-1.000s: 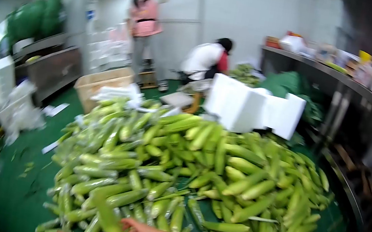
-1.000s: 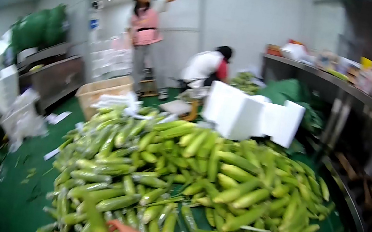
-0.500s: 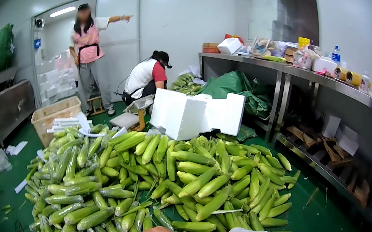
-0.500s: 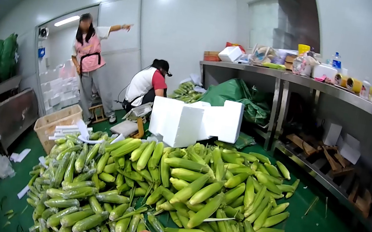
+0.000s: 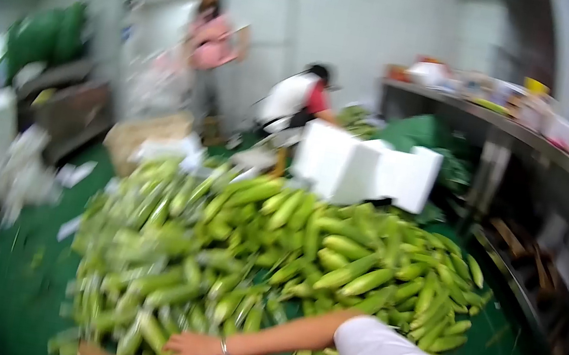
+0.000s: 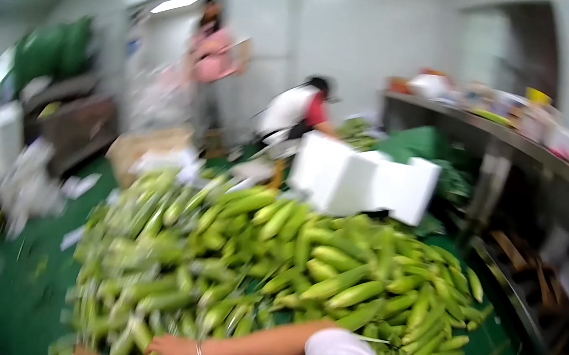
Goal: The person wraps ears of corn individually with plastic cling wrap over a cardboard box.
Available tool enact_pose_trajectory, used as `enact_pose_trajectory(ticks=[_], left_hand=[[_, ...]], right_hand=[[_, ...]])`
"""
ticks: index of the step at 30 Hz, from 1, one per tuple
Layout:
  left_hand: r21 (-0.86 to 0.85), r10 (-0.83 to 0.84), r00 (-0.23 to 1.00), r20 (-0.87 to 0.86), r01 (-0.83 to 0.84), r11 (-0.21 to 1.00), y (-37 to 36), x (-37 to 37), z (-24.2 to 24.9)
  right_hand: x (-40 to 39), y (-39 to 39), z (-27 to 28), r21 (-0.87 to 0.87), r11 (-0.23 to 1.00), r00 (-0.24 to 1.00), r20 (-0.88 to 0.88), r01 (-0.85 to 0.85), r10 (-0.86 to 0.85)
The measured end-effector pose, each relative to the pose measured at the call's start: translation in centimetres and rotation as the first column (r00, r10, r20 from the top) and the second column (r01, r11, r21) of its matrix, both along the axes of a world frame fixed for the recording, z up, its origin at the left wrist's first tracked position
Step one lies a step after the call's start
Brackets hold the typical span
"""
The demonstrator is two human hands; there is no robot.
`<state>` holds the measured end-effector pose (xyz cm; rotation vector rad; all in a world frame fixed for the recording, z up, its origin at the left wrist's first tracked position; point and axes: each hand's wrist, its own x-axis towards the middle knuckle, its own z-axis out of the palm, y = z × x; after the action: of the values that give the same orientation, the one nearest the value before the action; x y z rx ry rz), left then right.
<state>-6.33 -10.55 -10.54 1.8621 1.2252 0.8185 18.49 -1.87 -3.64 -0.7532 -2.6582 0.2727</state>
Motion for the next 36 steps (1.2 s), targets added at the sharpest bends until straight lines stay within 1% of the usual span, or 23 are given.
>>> enact_pose_trajectory(ticks=[1,2,3,4,5,7,9,11,12,15,16,18,21,23,25,26,28,29,31,32,33,34,36], left_hand=[[0.044,0.038,0.998,-0.050,-0.036,0.998,-0.9,0.2,2.2],[0.203,0.125,0.990,-0.072,-0.108,0.973,-0.6,0.0,1.0],[0.341,0.231,0.967,-0.104,-0.183,0.922,-1.0,-0.8,0.3],[0.179,0.300,0.953,-0.042,-0.288,0.941,-2.7,-0.7,5.3],[0.019,0.331,0.941,0.063,-0.333,0.943,-3.2,-1.7,4.1],[-0.005,0.432,0.902,0.009,-0.432,0.902,-5.1,-3.6,2.7],[0.071,0.531,0.845,0.060,-0.535,0.842,-6.5,-5.4,2.7],[-0.189,0.703,0.673,0.230,-0.678,0.711,-7.9,-8.2,2.1],[-0.232,0.816,0.495,0.299,-0.792,0.565,-8.6,-10.0,1.5],[0.262,0.952,0.136,-0.275,-0.942,0.210,-10.6,-16.3,3.2],[0.245,0.946,0.138,-0.294,-0.946,0.214,-10.1,-16.9,2.9],[0.023,0.729,0.332,-0.599,-0.903,0.430,-10.0,-17.5,2.2],[0.151,0.622,0.314,-0.717,-0.801,0.579,-9.7,-18.2,-0.6],[0.118,0.615,0.309,-0.726,-0.825,0.553,-9.5,-19.0,-0.3],[0.244,0.708,0.430,-0.560,-0.732,0.637,-10.2,-20.1,-0.3],[-0.121,0.781,0.532,-0.327,-0.843,0.524,-11.0,-20.4,-0.2],[-0.722,0.909,0.387,0.154,-0.584,0.371,-11.0,-21.0,5.6],[-0.696,0.866,0.254,0.432,-0.517,0.499,-11.2,-21.8,6.5],[-0.524,0.794,0.073,0.604,-0.714,0.464,-7.9,-20.9,6.5],[-0.517,0.791,0.085,0.606,-0.714,0.473,-5.9,-21.1,4.7],[-0.006,0.800,0.440,0.408,-0.875,0.485,-3.6,-21.5,1.5],[0.500,0.793,0.608,0.045,-0.700,0.509,-2.2,-21.5,-0.2],[0.420,0.775,0.629,-0.069,-0.686,0.594,-1.6,-20.0,1.1]], right_hand=[[-1.5,0.6,-0.3,-0.022,0.991,0.991,-0.014,-0.133,0.133],[-3.0,1.5,-0.7,-0.213,0.962,0.930,0.290,-0.168,0.226],[-3.6,1.4,1.1,-0.286,0.899,0.892,0.216,-0.331,0.397],[-5.2,1.4,2.7,-0.314,0.887,0.855,0.291,-0.339,0.429],[-6.5,2.3,0.5,-0.299,0.867,0.868,0.182,-0.399,0.462],[-9.8,2.3,-0.4,-0.260,0.832,0.853,0.054,-0.490,0.519],[-12.3,2.6,-2.3,-0.534,0.741,0.816,0.153,-0.406,0.558],[-14.0,3.0,-4.2,-0.769,0.545,0.808,0.063,-0.335,0.586],[-14.4,3.2,-4.7,-0.817,0.514,0.832,0.078,-0.263,0.550],[-15.4,3.6,-2.4,-0.823,0.508,0.926,-0.057,-0.256,0.374],[-16.9,3.9,-1.1,-0.789,0.567,0.936,-0.031,-0.237,0.350],[-21.7,4.7,0.8,-0.675,0.688,0.947,-0.048,-0.266,0.319],[-28.8,5.3,-0.8,-0.303,0.894,0.943,-0.082,-0.331,0.322],[-31.6,6.2,-3.0,-0.196,0.907,0.925,-0.013,-0.374,0.379],[-32.8,5.8,-3.9,-0.094,0.898,0.897,0.066,-0.431,0.437],[-32.4,5.5,-4.3,-0.060,0.901,0.899,0.066,-0.430,0.433],[-31.3,4.7,-4.7,-0.024,0.909,0.906,0.070,-0.416,0.416],[-30.8,4.2,-4.8,-0.121,0.877,0.874,0.098,-0.465,0.477],[-30.8,3.6,-4.7,-0.219,0.840,0.842,0.112,-0.497,0.527],[-31.2,3.7,-4.7,-0.235,0.841,0.838,0.143,-0.488,0.526],[-31.4,3.9,-4.6,-0.251,0.843,0.833,0.178,-0.476,0.523],[-31.4,4.1,-3.3,-0.226,0.820,0.804,0.182,-0.526,0.566],[-29.7,3.9,-2.5,-0.169,0.881,0.889,0.044,-0.442,0.455]])
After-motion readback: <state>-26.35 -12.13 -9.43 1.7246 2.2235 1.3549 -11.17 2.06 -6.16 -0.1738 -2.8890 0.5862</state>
